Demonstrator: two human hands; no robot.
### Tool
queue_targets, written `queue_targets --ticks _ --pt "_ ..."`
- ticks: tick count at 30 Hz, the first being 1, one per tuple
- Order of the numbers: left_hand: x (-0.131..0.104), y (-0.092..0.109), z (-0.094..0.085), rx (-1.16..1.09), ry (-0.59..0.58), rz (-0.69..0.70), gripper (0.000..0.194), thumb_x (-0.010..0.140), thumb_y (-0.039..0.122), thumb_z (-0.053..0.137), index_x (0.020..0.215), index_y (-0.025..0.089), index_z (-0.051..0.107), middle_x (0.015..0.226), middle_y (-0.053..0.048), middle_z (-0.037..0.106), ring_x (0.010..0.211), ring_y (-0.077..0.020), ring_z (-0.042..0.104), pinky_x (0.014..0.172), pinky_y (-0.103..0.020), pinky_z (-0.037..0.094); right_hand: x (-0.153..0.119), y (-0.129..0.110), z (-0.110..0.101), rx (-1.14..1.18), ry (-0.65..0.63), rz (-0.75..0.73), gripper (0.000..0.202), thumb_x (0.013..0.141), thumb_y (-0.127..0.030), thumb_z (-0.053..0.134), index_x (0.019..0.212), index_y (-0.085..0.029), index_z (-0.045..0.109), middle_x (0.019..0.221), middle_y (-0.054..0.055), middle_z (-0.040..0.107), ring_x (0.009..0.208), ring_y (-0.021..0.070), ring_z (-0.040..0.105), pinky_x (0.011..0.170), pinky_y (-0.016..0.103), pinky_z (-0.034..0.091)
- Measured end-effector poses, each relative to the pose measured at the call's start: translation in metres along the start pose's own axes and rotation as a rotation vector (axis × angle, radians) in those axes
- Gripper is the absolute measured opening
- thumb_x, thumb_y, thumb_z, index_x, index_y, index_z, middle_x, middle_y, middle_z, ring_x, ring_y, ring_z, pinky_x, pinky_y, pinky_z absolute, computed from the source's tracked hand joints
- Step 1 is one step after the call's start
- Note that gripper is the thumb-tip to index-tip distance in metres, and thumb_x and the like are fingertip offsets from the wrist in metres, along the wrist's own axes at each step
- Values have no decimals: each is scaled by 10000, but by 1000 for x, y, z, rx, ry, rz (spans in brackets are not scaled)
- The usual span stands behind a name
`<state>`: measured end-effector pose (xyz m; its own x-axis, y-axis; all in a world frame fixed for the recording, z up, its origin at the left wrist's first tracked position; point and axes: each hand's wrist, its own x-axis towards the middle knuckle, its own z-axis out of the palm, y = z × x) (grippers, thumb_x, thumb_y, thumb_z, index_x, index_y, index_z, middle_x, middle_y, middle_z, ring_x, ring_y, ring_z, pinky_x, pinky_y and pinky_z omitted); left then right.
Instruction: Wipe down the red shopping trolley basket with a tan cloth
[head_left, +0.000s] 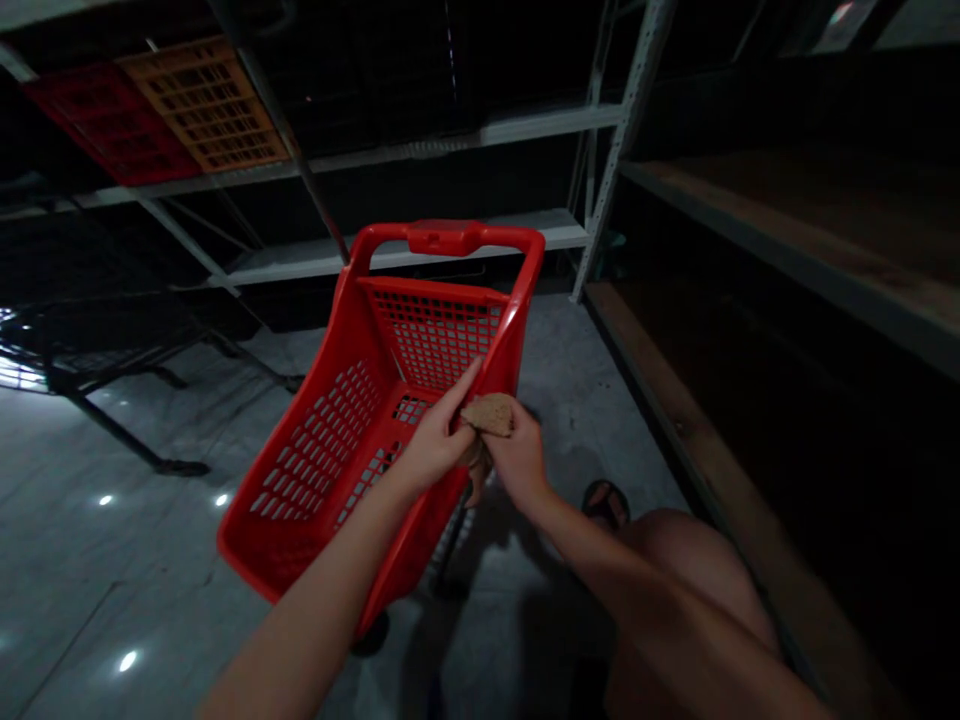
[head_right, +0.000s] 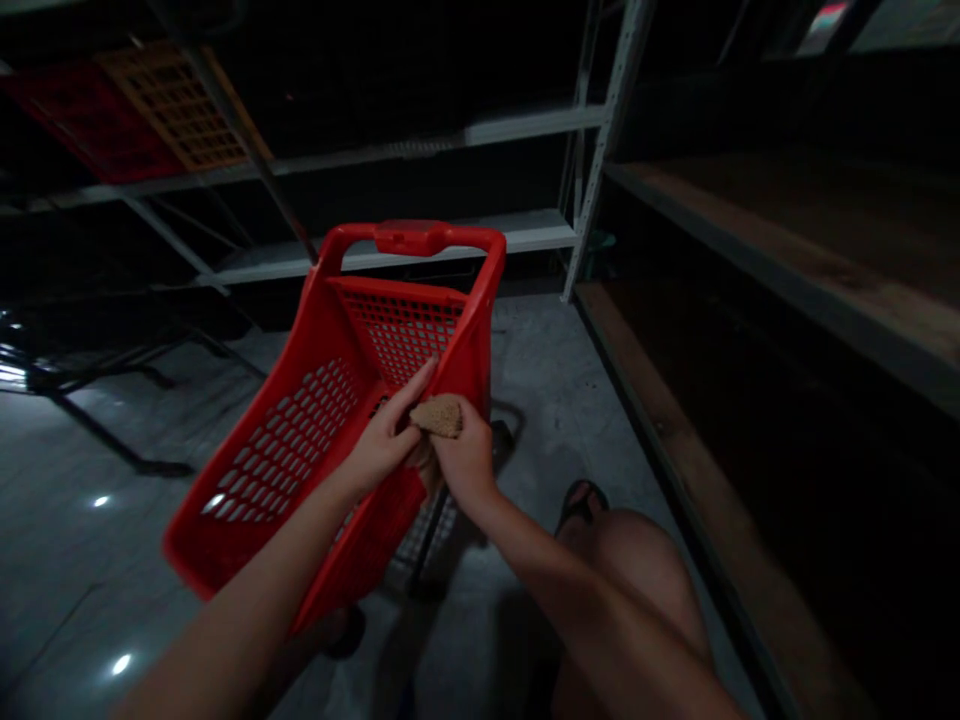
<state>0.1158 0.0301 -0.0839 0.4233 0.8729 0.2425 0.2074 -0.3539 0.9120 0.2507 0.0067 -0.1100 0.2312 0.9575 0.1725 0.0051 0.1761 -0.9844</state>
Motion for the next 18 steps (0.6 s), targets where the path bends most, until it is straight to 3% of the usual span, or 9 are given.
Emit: queue_targets --ticks 3,5,7,10,13,15,18 --pt "0 7 0 224 -81 240 928 752 99 556 1641 240 328 1726 -98 280 1618 -292 209 1327 -541 182 -2 0 -4 97 -28 94 432 644 -291 693 1065 -238 614 1016 29 736 920 208 691 860 346 580" --pt "-5 19 1 365 -123 355 964 765 102 613 1655 235 267 1713 -135 304 1609 -312 234 1312 -569 229 3 -3 -9 177 -60 128 569 641 -321 719 1182 -250 560 1175 54 719 1014 210 702 907 352 586" --pt "-15 32 -4 458 -136 386 948 806 101 633 1656 257 242 1671 -139 382 1577 -296 319 1282 -539 320 4 -9 -13 232 -185 174 632 672 -362 729 1263 -273 522 1311 78 683 1104 226 702 937 374 596" --pt "-43 47 -26 559 -30 296 821 863 51 542 1618 299 335 1593 -111 477 1512 -256 424 1213 -452 431 0 -20 -16 182 -464 106 622 745 -412 717 1325 -293 524 1399 89 653 1238 259 667 1039 433 570" --pt "-91 54 -44 695 223 76 704 886 36 479 1548 278 470 1482 -111 557 1399 -252 533 1151 -421 480 -6 -26 -12 -95 -683 -186 449 920 -453 585 1341 -297 587 1475 78 612 1429 261 526 1229 503 397" --pt "-126 55 -40 792 325 -85 614 910 67 493 1492 255 540 1425 -114 594 1307 -255 593 1094 -408 519 -11 -23 -6 -334 -749 -387 389 998 -438 488 1336 -300 623 1472 70 614 1490 259 446 1280 544 289" --pt "-164 53 -8 882 332 -172 442 978 149 515 1393 254 620 1367 -95 651 1243 -240 624 1031 -373 549 -18 -12 6 -556 -768 -606 302 1012 -401 462 1152 -299 710 1214 60 722 1395 272 513 1285 588 220"
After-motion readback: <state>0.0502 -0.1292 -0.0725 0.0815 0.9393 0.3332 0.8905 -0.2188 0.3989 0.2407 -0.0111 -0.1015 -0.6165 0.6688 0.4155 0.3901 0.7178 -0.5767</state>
